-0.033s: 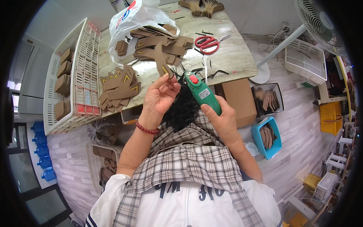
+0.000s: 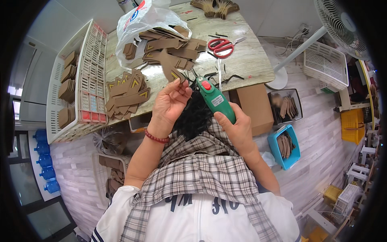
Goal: The person uses a green rotary tool to trim the edges of small brown cardboard pieces marked with yellow lines. They hold each piece in the left hand and guide the tool along the edges, then place the trimmed pieces into a white plastic basket.
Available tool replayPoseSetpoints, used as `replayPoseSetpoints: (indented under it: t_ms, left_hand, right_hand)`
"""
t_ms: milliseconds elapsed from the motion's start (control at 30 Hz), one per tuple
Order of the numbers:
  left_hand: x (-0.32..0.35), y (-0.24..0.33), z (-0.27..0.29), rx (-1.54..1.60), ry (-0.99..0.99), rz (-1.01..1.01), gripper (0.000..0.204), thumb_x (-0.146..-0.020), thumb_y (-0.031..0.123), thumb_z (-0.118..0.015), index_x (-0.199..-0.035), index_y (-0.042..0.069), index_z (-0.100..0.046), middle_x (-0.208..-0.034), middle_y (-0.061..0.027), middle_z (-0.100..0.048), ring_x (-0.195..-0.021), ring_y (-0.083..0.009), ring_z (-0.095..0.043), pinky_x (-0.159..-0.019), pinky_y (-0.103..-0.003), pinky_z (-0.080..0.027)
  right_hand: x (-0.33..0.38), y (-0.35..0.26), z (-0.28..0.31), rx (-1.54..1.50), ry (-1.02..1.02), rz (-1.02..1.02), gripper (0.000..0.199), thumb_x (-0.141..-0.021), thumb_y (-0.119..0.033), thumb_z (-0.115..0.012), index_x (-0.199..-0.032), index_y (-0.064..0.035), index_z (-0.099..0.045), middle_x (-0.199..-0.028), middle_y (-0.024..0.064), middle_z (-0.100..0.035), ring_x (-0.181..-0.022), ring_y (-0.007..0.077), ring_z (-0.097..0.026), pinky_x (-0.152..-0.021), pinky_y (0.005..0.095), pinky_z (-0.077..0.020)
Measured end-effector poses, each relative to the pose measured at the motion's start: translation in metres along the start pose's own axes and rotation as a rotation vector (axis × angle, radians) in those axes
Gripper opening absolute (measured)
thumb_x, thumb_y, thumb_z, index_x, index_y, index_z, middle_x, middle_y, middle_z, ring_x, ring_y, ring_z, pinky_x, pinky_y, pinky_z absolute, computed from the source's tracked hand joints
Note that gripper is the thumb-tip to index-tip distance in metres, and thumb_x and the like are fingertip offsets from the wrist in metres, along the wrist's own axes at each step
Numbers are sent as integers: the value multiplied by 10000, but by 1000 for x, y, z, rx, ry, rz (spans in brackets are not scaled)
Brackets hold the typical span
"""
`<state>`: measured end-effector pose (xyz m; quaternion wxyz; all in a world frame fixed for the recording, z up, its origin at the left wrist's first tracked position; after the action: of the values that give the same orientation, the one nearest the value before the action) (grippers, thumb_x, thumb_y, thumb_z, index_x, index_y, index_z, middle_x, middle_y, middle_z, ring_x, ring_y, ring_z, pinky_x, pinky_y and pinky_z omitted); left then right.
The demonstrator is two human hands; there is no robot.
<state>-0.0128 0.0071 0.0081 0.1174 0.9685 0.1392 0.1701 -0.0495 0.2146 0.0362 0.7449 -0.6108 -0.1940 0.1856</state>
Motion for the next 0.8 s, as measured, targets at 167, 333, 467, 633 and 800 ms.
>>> replayPoseSetpoints:
  t_ms: [167,333,467,633,800]
  left_hand:
    - [-1,4,5,-124,-13,-164,56,-866,36,-637,-914,9,-646,-869,-79,-676,-838,-184,-646,-805,-339,-531]
    - [0,3,3,-173,-4,-220,51,-873,36,-634,-917,17,-650,-846,-72,-676,-791,-172,-647,-767,-321,-537]
    - [-1,4,1,-238,-34,-219,51,-871,34,-637,-915,11,-648,-835,-72,-674,-751,-169,-649,-716,-311,-541]
    - [-1,6,1,-318,-25,-238,94,-836,8,-663,-923,-9,-632,-821,-88,-674,-687,-179,-658,-619,-295,-538]
    - [0,18,-1,-496,-52,-279,103,-846,19,-654,-939,-22,-639,-836,-95,-679,-681,-175,-646,-636,-294,-531]
  right_hand:
    - [4,-5,-7,21,-34,-15,392,-869,-294,-701,-1097,11,-606,-702,-5,-567,-623,51,-481,-557,226,-412]
    - [3,-4,-11,11,-50,-16,394,-866,-284,-706,-1105,11,-604,-741,-3,-584,-668,55,-493,-588,229,-425]
    - [2,-5,-12,-3,-40,7,389,-867,-279,-706,-1107,10,-603,-715,-7,-573,-639,46,-482,-562,221,-411]
    - [1,-8,-10,9,-45,-21,393,-868,-279,-707,-1112,10,-600,-682,-14,-555,-606,35,-475,-532,210,-391]
    - [0,-8,-6,46,-64,11,421,-858,-316,-713,-1102,11,-610,-696,-9,-569,-609,45,-485,-545,217,-402]
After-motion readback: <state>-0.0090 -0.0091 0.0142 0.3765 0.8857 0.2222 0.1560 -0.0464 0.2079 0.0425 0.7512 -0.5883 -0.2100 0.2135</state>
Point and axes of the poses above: each hand's wrist, its own x-axis away from the middle knuckle, its own z-axis out of the back of the hand, y = z × x, the point moved 3 cm from there along -x, towards the middle knuckle
